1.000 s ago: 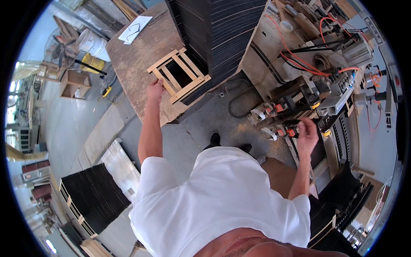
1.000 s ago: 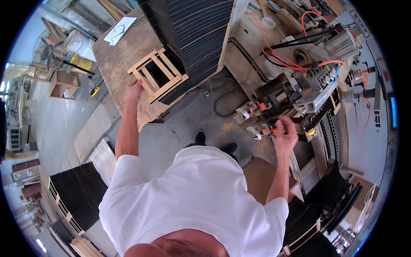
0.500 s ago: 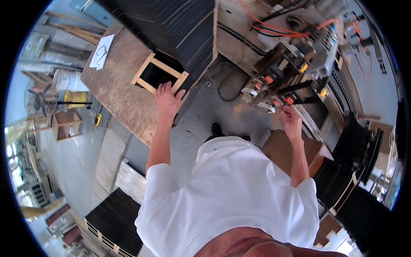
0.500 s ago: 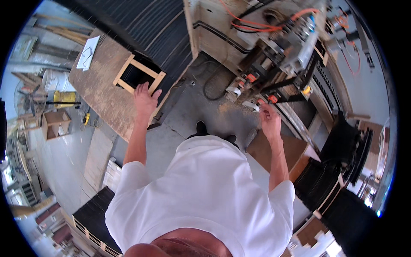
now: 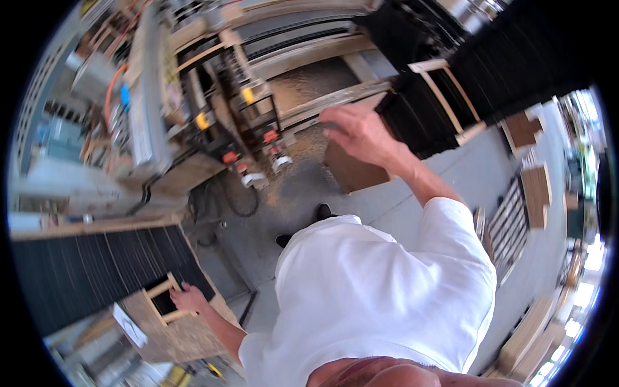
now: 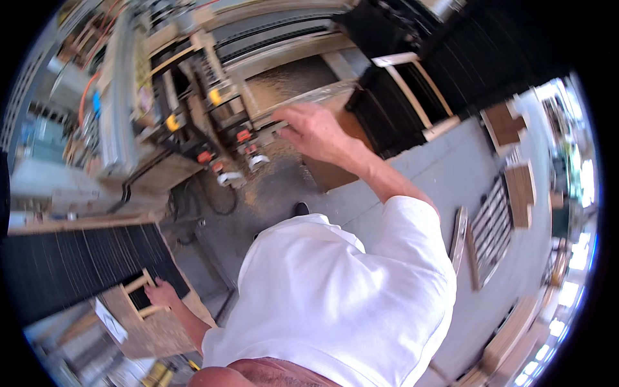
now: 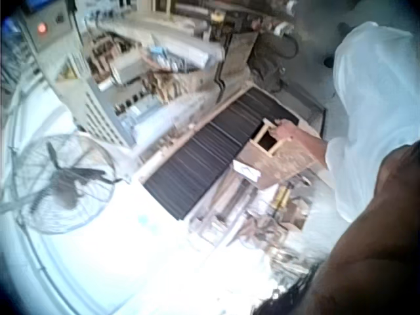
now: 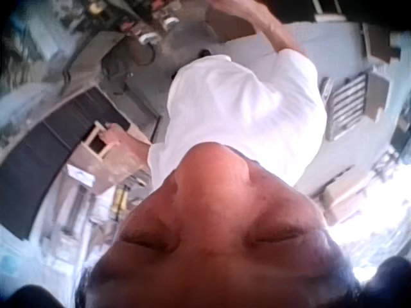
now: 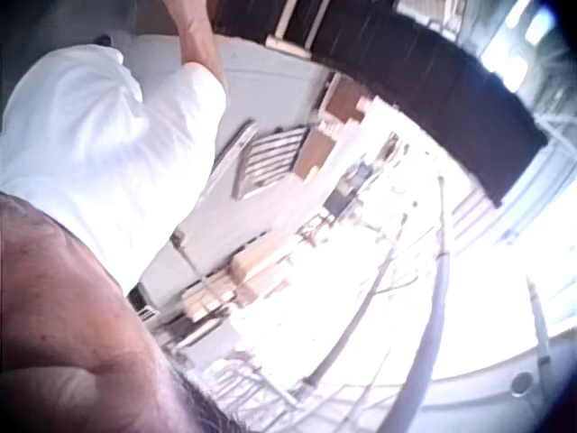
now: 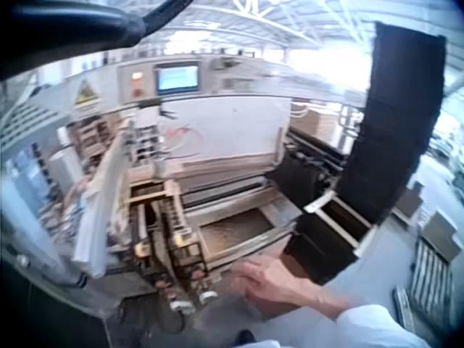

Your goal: The person repeatedly feeds small wooden frames into a woodworking machine, likely a shaper or router, to process the edges. They handle each frame individually, guiding it through the machine and then placing it aside.

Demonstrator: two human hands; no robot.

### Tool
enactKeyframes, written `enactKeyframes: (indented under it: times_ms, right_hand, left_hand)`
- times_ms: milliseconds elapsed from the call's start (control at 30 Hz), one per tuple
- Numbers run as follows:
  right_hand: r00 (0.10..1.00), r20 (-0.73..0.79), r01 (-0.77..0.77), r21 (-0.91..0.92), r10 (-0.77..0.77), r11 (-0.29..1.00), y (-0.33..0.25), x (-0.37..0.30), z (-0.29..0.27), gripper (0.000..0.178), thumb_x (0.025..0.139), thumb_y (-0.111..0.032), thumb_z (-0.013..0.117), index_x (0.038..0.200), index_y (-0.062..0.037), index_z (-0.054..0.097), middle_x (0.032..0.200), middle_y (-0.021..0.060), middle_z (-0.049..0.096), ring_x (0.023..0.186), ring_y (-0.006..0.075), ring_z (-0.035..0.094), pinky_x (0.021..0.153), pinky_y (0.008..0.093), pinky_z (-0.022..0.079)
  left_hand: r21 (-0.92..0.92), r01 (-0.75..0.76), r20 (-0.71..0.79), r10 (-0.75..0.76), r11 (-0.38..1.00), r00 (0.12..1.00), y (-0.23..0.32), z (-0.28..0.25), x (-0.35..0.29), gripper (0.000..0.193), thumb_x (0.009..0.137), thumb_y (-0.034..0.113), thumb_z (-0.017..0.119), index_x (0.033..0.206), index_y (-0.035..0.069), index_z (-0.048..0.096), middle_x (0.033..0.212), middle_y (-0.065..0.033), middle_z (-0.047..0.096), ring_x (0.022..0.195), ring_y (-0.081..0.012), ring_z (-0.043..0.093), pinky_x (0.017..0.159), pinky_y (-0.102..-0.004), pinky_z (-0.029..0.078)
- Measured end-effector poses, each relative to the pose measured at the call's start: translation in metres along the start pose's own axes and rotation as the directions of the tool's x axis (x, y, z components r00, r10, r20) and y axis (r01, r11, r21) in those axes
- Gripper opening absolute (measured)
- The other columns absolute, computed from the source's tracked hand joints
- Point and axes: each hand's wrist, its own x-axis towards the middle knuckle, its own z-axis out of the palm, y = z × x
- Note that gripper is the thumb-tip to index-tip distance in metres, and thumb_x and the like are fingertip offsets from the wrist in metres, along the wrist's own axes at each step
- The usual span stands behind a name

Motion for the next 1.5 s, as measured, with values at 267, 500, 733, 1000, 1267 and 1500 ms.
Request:
enactKeyframes:
  times_ms: [267,500,733,1000,1267,1500]
  right_hand:
    - [0.742,-0.222,-0.630,-0.555,0.633,0.543,0.074,-0.088,-0.157,0.023,0.081,-0.016,0.070,0.100,-0.0054,0.062,0.102,0.0138,0.066,0.097,0.0354,0.062,0.082,0.0444,0.049]
    - [0.621,-0.333,-0.784,-0.240,0.710,0.572,0.092,-0.125,-0.153,0.024,0.087,-0.010,0.066,0.110,-0.0076,0.061,0.095,0.0145,0.069,0.090,0.0307,0.067,0.078,0.0368,0.051]
    - [0.622,-0.407,-0.763,-0.123,0.668,0.635,0.048,-0.075,-0.157,0.024,0.087,0.003,0.064,0.111,-0.0023,0.063,0.100,0.0095,0.069,0.089,0.0155,0.066,0.078,0.0287,0.052]
    - [0.727,-0.338,-0.620,0.049,0.598,0.783,0.037,-0.003,-0.096,0.027,0.083,0.009,0.066,0.107,-0.0031,0.062,0.109,0.0087,0.067,0.082,0.0156,0.064,0.070,0.0267,0.051]
    - [0.877,-0.155,-0.463,-0.012,0.456,0.886,0.054,0.087,-0.020,0.023,0.078,0.007,0.067,0.098,-0.0038,0.063,0.097,0.0098,0.067,0.093,0.0267,0.064,0.076,0.0346,0.053]
    - [0.988,0.032,-0.145,-0.067,0.148,0.987,0.097,0.180,0.063,0.023,0.076,0.002,0.069,0.097,-0.0054,0.063,0.094,0.0098,0.066,0.094,0.0303,0.061,0.080,0.0397,0.050]
  left_hand:
    - [-0.777,0.028,0.166,0.162,0.629,0.973,0.212,-0.012,-0.076,0.028,0.094,0.013,0.061,0.117,-0.002,0.062,0.113,-0.0159,0.066,0.103,-0.0258,0.063,0.091,-0.0341,0.050]
    - [-0.963,0.198,0.263,0.484,0.183,0.834,0.390,-0.050,-0.047,0.029,0.095,0.014,0.062,0.120,-0.003,0.060,0.112,-0.0105,0.066,0.103,-0.0158,0.064,0.091,-0.0276,0.050]
    - [-0.915,0.396,0.322,0.462,-0.071,0.827,0.518,-0.029,0.086,0.039,0.095,0.025,0.063,0.121,-0.003,0.059,0.113,-0.0105,0.065,0.104,-0.0180,0.061,0.090,-0.0293,0.048]
    - [-0.581,0.777,0.608,0.504,-0.243,0.613,0.636,0.029,0.214,0.076,0.091,0.045,0.065,0.143,-0.003,0.036,0.144,-0.0224,0.043,0.131,-0.0380,0.045,0.106,-0.0502,0.040]
    - [-0.362,0.768,0.605,0.494,-0.529,0.625,0.684,0.076,0.262,0.065,0.092,0.033,0.067,0.140,0.003,0.034,0.139,-0.0229,0.038,0.134,-0.0412,0.037,0.100,-0.0548,0.047]
    - [-0.277,0.803,0.612,0.547,-0.527,0.571,0.637,0.048,0.201,0.035,0.097,0.021,0.059,0.125,0.004,0.049,0.125,-0.0160,0.050,0.121,-0.0324,0.050,0.102,-0.0507,0.046]
